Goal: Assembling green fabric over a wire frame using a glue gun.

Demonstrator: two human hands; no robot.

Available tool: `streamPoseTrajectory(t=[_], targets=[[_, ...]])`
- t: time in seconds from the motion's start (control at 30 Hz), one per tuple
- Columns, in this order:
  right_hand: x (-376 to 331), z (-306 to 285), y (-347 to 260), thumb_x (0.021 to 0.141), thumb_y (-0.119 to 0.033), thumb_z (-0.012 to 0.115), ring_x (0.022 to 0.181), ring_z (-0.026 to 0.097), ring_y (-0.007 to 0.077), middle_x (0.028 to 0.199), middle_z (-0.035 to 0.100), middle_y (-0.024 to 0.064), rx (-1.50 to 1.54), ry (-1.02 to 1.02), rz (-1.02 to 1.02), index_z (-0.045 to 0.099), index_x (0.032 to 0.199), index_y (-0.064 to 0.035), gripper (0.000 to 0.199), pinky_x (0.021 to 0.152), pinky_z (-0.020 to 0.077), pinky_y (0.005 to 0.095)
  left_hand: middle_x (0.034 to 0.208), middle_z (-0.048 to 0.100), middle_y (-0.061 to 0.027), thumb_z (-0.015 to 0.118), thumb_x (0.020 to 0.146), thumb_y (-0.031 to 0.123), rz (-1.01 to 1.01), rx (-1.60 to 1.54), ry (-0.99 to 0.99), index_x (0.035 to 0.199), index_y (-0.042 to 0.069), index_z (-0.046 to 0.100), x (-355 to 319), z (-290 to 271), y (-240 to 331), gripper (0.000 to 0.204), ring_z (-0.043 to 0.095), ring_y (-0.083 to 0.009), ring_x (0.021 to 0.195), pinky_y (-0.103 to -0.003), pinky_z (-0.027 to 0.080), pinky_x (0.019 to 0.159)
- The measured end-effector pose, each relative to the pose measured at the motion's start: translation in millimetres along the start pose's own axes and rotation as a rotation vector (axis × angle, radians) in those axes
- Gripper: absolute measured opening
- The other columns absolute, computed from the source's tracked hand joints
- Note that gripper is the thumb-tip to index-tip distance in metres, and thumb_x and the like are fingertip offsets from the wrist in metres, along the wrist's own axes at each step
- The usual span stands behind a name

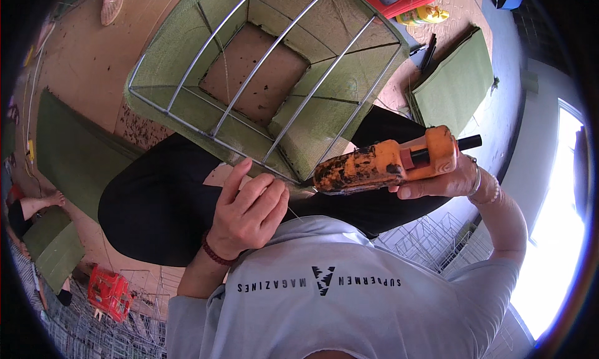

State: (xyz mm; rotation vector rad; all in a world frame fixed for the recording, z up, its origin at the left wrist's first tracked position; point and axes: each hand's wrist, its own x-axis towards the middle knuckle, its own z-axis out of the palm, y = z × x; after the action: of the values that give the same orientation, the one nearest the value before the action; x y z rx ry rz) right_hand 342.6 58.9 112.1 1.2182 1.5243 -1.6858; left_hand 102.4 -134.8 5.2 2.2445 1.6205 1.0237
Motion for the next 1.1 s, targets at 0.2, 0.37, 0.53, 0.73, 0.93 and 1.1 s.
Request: streamPoseTrajectory(t=[0.2, 0.37, 0.53, 0.73, 0.93, 1.1], targets=[[5, 9, -6, 0.071, -0.01, 0.08, 0.082, 0.065, 0.0134, 0.088, 0.068, 0.0069, 0.001, 0.017, -0.117, 0.062, 0.102, -0.0002, 0.038, 0.074, 0.0519, 0.0249, 0.085, 0.062, -0.0066, 0.069, 0.067, 0.003, -0.002, 0.003, 0.032, 0.08, 0.0, 0.068, -2, 2, 1, 0.014, 0.057, -0.0211, 0.084, -0.044, 0.048, 0.085], [7, 11, -2, 0.07, -0.009, 0.08, 0.079, 0.064, 0.0122, 0.085, 0.068, 0.0053, -0.032, 0.068, -0.231, 0.063, 0.098, -0.0013, 0.034, 0.072, 0.0514, 0.0251, 0.086, 0.062, -0.0071, 0.069, 0.066, 0.004, 0.009, 0.017, 0.056, 0.081, 0.0, 0.068, -2, 5, 1, 0.015, 0.057, -0.0221, 0.084, -0.04, 0.05, 0.075], [5, 11, -6, 0.068, -0.012, 0.082, 0.074, 0.063, 0.0105, 0.082, 0.068, 0.004, 0.023, 0.09, -0.172, 0.064, 0.096, -0.0023, 0.035, 0.071, 0.0505, 0.024, 0.086, 0.062, -0.0074, 0.07, 0.066, 0.004, 0.015, 0.026, 0.077, 0.082, -0.001, 0.068, -3, 5, 1, 0.017, 0.057, -0.0229, 0.083, -0.038, 0.048, 0.069], [-2, 7, -6, 0.067, -0.013, 0.083, 0.067, 0.057, 0.0094, 0.078, 0.066, 0.0018, -0.092, 0.094, -0.147, 0.065, 0.098, -0.0014, 0.039, 0.066, 0.0479, 0.0229, 0.086, 0.062, -0.0073, 0.071, 0.067, 0.003, 0.012, 0.022, 0.067, 0.081, -0.001, 0.068, -4, 4, 1, 0.015, 0.057, -0.0227, 0.084, -0.038, 0.048, 0.07], [-11, -1, -10, 0.075, -0.028, 0.078, 0.094, 0.063, 0.0187, 0.104, 0.064, 0.0116, -0.141, 0.037, -0.106, 0.059, 0.113, -0.0018, 0.05, 0.085, 0.0505, 0.0293, 0.083, 0.063, -0.0075, 0.07, 0.069, 0.003, 0.031, 0.054, 0.062, 0.077, 0.0, 0.067, -2, 3, 0, 0.009, 0.057, -0.0214, 0.085, -0.036, 0.05, 0.073], [-17, -4, -5, 0.077, -0.027, 0.077, 0.091, 0.063, 0.0181, 0.102, 0.063, 0.0112, -0.211, 0.046, -0.093, 0.056, 0.115, -0.0008, 0.051, 0.083, 0.0511, 0.0282, 0.084, 0.063, -0.0073, 0.069, 0.069, 0.003, 0.018, 0.029, 0.05, 0.078, 0.001, 0.067, -1, 3, 1, 0.009, 0.058, -0.0212, 0.086, -0.036, 0.05, 0.074]])
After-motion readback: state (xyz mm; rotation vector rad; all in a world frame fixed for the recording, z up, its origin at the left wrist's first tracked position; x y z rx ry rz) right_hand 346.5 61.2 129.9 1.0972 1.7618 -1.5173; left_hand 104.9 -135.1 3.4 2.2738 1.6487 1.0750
